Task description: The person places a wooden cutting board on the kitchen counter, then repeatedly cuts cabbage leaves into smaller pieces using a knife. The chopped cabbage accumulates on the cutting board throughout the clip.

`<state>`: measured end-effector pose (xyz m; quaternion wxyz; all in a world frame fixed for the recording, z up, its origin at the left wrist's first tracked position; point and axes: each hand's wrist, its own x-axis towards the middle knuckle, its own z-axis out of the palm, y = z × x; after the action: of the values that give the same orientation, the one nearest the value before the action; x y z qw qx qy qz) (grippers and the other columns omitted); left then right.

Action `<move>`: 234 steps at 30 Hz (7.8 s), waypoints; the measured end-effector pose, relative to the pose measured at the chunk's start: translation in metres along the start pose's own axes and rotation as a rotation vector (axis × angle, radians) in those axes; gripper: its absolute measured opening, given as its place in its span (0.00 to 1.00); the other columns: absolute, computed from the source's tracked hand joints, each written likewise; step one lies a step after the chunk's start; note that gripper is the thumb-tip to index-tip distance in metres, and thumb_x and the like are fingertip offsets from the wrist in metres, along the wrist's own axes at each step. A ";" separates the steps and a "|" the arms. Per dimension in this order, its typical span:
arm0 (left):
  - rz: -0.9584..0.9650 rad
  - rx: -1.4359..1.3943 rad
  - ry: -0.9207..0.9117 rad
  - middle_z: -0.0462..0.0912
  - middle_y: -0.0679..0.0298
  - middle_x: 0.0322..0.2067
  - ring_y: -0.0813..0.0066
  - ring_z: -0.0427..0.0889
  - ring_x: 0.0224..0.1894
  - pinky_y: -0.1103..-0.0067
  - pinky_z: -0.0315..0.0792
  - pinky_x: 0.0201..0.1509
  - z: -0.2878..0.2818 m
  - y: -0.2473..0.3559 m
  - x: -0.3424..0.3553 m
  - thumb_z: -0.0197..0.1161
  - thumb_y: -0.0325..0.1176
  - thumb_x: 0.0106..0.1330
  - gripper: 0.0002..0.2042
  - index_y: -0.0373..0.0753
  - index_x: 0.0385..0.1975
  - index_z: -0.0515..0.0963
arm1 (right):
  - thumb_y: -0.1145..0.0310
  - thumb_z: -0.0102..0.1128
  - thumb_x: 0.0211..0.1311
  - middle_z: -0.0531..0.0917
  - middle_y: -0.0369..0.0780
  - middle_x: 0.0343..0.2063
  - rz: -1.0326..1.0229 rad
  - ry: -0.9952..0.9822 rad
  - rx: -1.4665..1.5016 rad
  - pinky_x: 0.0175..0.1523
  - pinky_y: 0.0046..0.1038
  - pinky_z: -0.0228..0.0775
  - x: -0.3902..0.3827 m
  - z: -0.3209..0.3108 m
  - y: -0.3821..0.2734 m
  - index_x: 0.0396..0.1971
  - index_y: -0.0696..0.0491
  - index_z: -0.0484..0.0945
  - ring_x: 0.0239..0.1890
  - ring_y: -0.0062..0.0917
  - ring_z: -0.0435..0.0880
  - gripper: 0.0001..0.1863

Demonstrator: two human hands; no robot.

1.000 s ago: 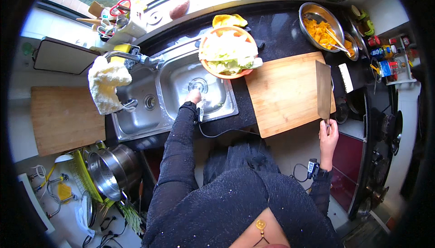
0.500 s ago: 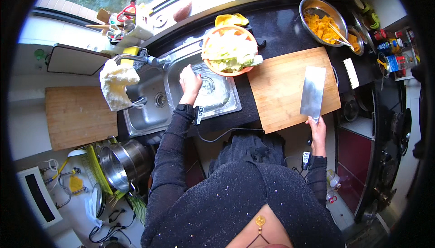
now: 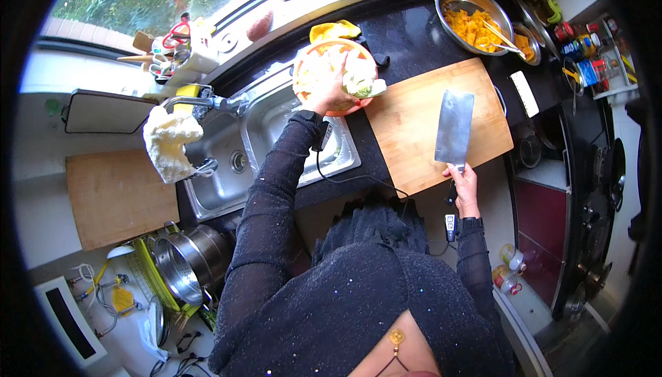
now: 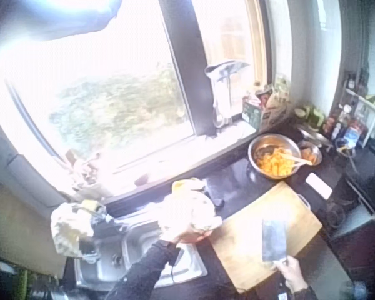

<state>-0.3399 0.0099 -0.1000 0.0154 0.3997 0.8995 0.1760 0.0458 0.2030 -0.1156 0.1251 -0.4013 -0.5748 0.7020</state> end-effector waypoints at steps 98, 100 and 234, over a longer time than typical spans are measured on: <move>-0.277 0.000 -0.229 0.50 0.40 0.69 0.38 0.45 0.72 0.45 0.42 0.71 0.063 0.232 -0.039 0.65 0.24 0.47 0.44 0.51 0.70 0.58 | 0.73 0.62 0.64 0.82 0.32 0.25 0.127 -0.432 -0.429 0.37 0.19 0.71 0.152 -0.181 -0.079 0.38 0.58 0.79 0.28 0.14 0.79 0.06; -0.222 -0.132 -0.229 0.50 0.41 0.69 0.39 0.46 0.72 0.45 0.44 0.71 0.038 0.225 -0.035 0.68 0.25 0.46 0.45 0.51 0.70 0.58 | 0.73 0.61 0.64 0.82 0.32 0.24 0.066 -0.424 -0.434 0.38 0.19 0.71 0.149 -0.184 -0.083 0.37 0.58 0.79 0.28 0.14 0.79 0.05; -0.232 -0.330 0.234 0.76 0.52 0.57 0.60 0.77 0.58 0.68 0.72 0.60 0.026 0.125 -0.004 0.72 0.29 0.56 0.28 0.41 0.59 0.73 | 0.71 0.63 0.64 0.80 0.34 0.21 -0.069 -0.236 -0.612 0.34 0.19 0.69 0.111 -0.139 -0.116 0.25 0.60 0.74 0.26 0.12 0.78 0.11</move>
<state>-0.2440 0.0926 -0.0839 -0.0036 0.2625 0.8942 0.3627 0.0392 0.4073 -0.0593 -0.0452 -0.3167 -0.7828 0.5337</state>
